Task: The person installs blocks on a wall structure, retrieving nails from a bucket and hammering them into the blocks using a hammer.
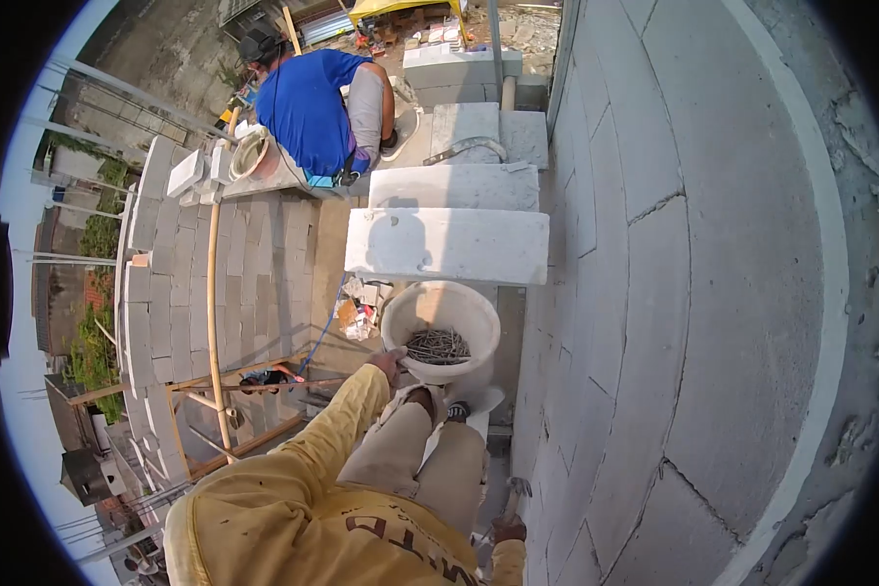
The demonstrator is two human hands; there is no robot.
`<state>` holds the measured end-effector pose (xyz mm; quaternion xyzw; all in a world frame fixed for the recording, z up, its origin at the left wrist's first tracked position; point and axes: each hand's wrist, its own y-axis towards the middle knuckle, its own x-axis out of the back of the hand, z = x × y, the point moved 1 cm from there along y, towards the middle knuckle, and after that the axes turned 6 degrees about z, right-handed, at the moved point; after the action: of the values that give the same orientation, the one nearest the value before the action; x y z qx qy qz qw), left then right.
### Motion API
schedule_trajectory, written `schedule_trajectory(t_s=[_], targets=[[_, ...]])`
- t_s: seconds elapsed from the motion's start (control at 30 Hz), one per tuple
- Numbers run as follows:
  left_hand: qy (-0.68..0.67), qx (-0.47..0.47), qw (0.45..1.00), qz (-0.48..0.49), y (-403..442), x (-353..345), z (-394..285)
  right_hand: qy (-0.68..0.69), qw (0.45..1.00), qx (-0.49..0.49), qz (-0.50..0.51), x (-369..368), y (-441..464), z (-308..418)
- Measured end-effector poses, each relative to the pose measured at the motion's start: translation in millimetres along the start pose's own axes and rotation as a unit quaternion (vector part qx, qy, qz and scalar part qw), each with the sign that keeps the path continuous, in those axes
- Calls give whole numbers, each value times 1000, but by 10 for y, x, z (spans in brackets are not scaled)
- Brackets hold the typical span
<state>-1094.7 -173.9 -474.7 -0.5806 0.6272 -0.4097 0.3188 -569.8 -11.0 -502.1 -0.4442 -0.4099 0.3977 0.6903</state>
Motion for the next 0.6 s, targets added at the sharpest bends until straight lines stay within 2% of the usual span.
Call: schedule_trajectory(t_s=[0.07,0.1,0.2,0.27,0.3,0.4,0.43,0.47,0.5,0.53,0.6], targets=[[-11,-9,1000,14,83,54,-379,76,996,-45,25,66,-321,858],[-9,-19,1000,14,210,64,-523,199,972,-92,91,171,-406,1123],[-113,10,993,6,-258,-361,-1492,44,997,58,-16,97,-431,1550],[-152,-33,988,25,123,-528,-1870,-47,984,157,-72,81,-155,1467],[-171,-26,985,10,348,-631,-2073,-94,970,202,-101,108,-51,1430],[-244,-27,968,-50,1068,-964,-2585,-8,982,137,-133,130,-269,1803],[-310,-3,950,-27,1364,-1073,-2738,25,983,113,-146,118,-384,2025],[-298,23,954,18,1190,-1144,-2956,56,983,82,-156,103,-552,2263],[-300,12,954,8,1737,-1114,-2899,84,982,47,-163,82,-663,2411],[-304,1,953,-5,2219,-1088,-2792,66,983,34,-170,82,-697,2477],[-280,35,959,2,2324,-1175,-2888,32,982,22,-186,105,-657,2709]])
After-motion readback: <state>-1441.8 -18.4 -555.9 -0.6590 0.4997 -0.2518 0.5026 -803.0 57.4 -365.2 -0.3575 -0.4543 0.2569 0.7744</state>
